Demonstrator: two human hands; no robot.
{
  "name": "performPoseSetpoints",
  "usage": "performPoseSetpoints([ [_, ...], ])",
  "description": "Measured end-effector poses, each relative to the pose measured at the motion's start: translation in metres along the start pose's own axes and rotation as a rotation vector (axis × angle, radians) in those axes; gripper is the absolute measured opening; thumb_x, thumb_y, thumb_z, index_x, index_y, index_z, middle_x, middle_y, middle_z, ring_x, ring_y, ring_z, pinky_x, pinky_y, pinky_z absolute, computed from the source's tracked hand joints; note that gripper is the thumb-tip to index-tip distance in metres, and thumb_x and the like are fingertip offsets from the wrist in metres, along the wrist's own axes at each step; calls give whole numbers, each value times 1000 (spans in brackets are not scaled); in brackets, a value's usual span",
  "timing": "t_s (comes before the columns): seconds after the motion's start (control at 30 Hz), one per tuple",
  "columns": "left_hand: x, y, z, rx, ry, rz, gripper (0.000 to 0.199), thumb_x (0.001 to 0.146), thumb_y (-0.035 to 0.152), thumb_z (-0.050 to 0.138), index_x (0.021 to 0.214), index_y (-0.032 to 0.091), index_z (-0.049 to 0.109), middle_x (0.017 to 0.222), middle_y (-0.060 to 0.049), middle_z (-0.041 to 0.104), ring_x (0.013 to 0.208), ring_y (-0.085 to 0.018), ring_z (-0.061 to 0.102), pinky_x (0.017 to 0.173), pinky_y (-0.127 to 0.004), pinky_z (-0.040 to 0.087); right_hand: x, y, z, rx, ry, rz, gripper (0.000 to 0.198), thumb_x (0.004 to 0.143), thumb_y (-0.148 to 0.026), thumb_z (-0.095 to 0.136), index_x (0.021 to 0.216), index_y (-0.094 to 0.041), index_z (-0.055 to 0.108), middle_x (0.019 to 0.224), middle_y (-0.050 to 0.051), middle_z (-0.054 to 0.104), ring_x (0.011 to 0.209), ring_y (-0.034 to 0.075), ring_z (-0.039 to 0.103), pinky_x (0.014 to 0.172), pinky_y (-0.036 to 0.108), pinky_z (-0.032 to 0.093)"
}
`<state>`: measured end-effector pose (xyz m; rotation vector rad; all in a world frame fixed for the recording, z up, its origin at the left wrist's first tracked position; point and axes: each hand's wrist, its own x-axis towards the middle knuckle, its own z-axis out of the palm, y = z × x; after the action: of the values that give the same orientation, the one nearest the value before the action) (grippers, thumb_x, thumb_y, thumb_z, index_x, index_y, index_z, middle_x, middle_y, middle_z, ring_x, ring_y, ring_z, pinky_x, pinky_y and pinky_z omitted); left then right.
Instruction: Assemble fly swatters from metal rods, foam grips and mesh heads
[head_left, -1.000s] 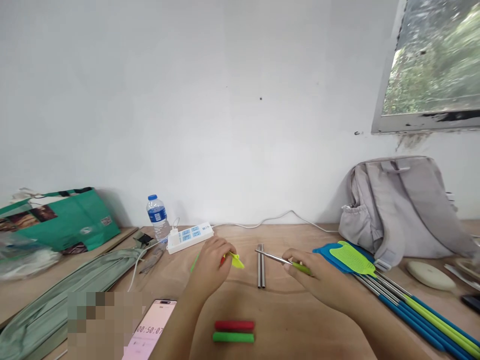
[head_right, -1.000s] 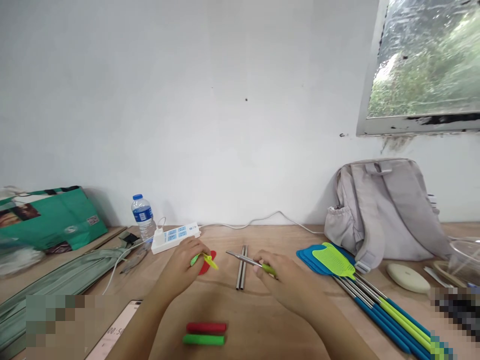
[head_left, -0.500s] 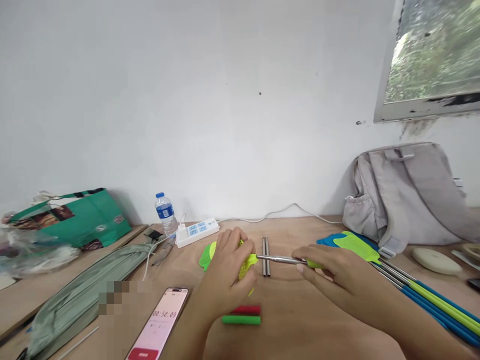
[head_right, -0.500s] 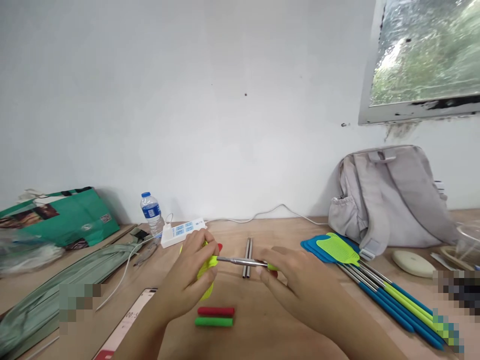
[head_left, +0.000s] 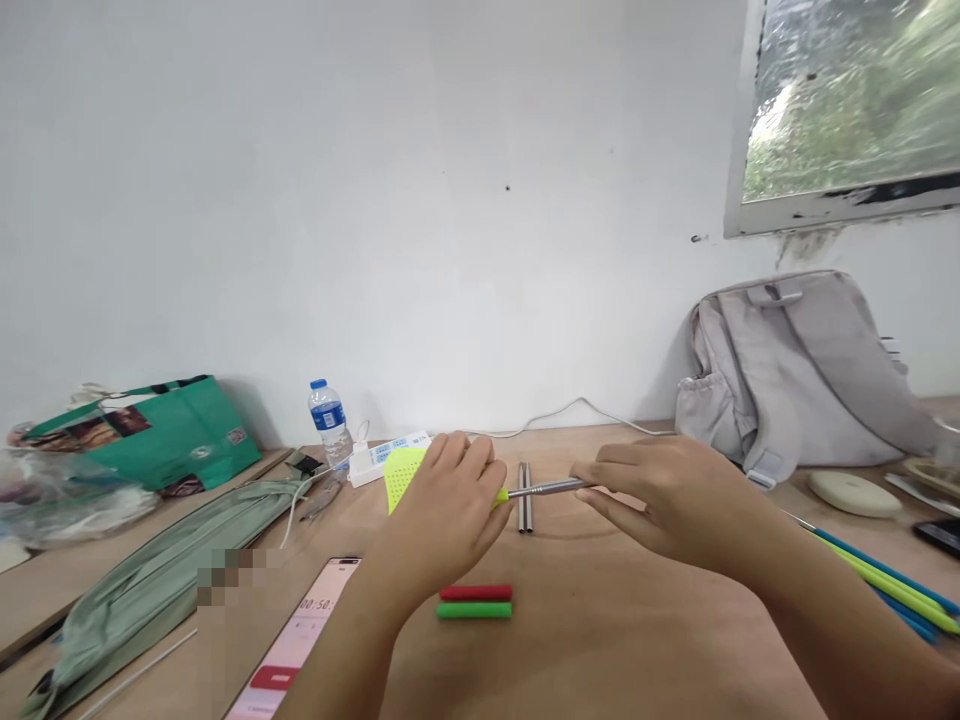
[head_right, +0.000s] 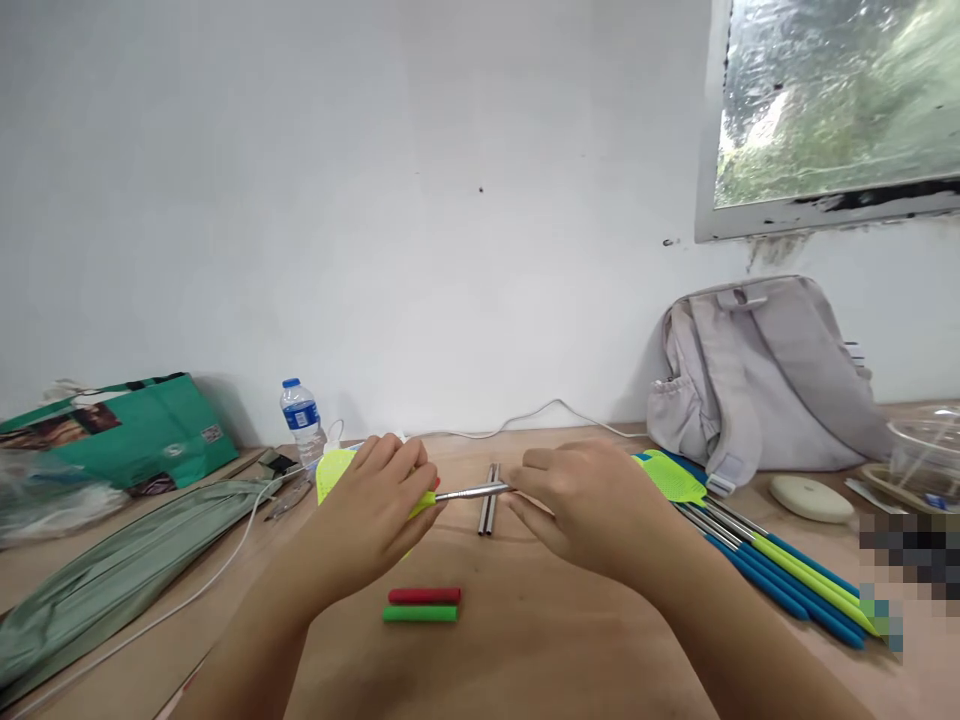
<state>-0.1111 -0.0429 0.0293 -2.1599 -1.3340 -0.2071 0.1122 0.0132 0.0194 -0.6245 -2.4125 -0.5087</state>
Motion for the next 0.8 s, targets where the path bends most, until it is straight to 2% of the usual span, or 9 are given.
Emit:
performPoseSetpoints([
  [0.13,-1,3,-5,38,57,6,17,86,30,39,74,19,45,84,-6,46,75,-22,36,69,-39,30,-1,1,-1,43,22,-6,23,88,-31,42,87,-22,63,60,-1,57,53,10,47,50,25,24],
  [0.27,-2,8,-4,82,66,4,20,87,33,38,73,19,45,83,-6,45,74,-22,35,68,-38,30,-1,2,-1,89,-21,31,21,87,-33,44,85,-23,63,62,-2,59,52,9,47,50,24,25],
  [0.4,0,13,8,148,55,10,19,87,31,37,76,18,46,84,-8,46,76,-24,37,69,-39,31,0,3,2,32,-94,63,23,86,-34,45,74,-23,62,61,-3,60,50,9,47,48,25,21],
  [0.53,2,15,22,176,72,-1,18,87,30,38,81,16,48,87,-10,46,80,-26,39,71,-41,32,0,6,9,-25,-100,68,24,86,-35,45,74,-22,62,63,-3,61,49,9,48,47,26,20],
  [0.63,3,16,24,147,86,-34,18,86,31,40,82,16,48,89,-11,45,82,-26,38,73,-42,32,0,8,14,-49,-38,49,25,86,-37,45,75,-23,62,61,-3,61,49,9,48,47,25,21],
  [0.73,3,19,21,44,75,-80,23,79,40,48,79,17,47,87,-9,44,81,-26,36,73,-42,33,0,9,16,-40,97,15,24,86,-38,46,80,-24,64,62,-3,61,53,9,51,48,24,24],
  [0.8,4,21,18,-18,70,-104,22,74,38,52,76,18,45,85,-8,43,81,-25,35,73,-42,33,0,8,17,-60,160,-22,24,87,-38,46,82,-24,65,62,-2,61,54,9,51,49,24,25],
])
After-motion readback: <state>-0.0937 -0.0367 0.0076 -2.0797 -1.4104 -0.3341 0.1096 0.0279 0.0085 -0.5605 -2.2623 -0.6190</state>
